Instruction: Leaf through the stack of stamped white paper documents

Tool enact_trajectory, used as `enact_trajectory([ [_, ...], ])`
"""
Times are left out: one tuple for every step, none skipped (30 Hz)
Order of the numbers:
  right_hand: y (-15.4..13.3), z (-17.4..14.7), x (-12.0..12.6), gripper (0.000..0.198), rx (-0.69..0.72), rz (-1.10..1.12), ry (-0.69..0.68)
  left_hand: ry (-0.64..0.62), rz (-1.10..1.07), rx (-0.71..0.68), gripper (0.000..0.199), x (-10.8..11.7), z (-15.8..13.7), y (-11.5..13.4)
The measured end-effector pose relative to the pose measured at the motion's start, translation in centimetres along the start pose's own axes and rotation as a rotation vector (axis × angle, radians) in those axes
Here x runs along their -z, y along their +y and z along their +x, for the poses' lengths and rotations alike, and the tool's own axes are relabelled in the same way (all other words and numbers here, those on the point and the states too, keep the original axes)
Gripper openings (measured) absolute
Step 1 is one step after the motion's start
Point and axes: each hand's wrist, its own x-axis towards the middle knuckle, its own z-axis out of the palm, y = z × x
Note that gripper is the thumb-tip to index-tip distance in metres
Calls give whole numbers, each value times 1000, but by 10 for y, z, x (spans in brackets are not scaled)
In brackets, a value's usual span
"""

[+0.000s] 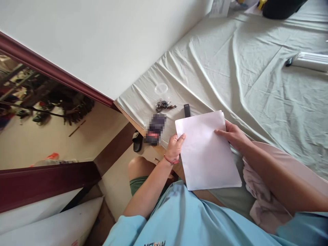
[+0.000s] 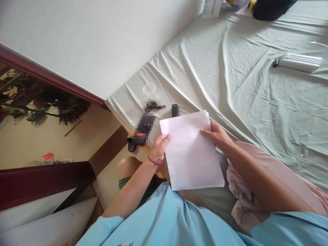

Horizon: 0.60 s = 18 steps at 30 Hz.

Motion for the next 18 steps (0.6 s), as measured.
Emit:
enact_trajectory([
  [-1,2,3,65,99,-143,87,4,17,-29,65,1,0,-1],
  [-4,4,6,66,209,-314,200,2,30,-54,64,2,-1,-2],
  [-9,6,8,64,331,-480,311,-7,37,-70,64,3,-3,-3],
  [-14,7,9,59,460,-634,394,-25,38,-76,65,2,-4,-3],
  [-21,7,8,51,578,-775,436,-48,38,-71,65,1,-6,-4],
  [-29,7,6,43,684,-885,447,-71,41,-61,65,0,-8,-4],
  [-36,7,3,38,768,-962,445,-91,44,-47,64,-2,-10,-5],
  [-43,7,-1,36,827,-1015,423,-106,46,-34,64,-5,-12,-7],
  [-48,7,-6,35,867,-1061,379,-114,45,-25,64,-7,-14,-8],
  [-52,7,-11,34,883,-1102,320,-120,40,-16,65,-10,-15,-9],
  [-54,8,-16,32,880,-1141,248,-124,33,-10,65,-11,-16,-10],
  [-54,9,-20,31,861,-1177,185,-125,23,-8,66,-13,-16,-10],
  [-52,11,-23,31,831,-1209,136,-127,15,-9,66,-14,-17,-11],
  [-50,12,-24,31,800,-1235,103,-130,11,-11,66,-14,-17,-11],
  [-46,14,-26,31,770,-1251,89,-132,10,-16,65,-14,-16,-12],
  [-43,15,-26,31,749,-1258,87,-131,15,-26,65,-13,-16,-12],
  [-40,16,-27,32,736,-1255,90,-128,26,-40,64,-13,-15,-13],
  [-37,17,-27,33,731,-1245,99,-123,45,-57,63,-12,-15,-14],
])
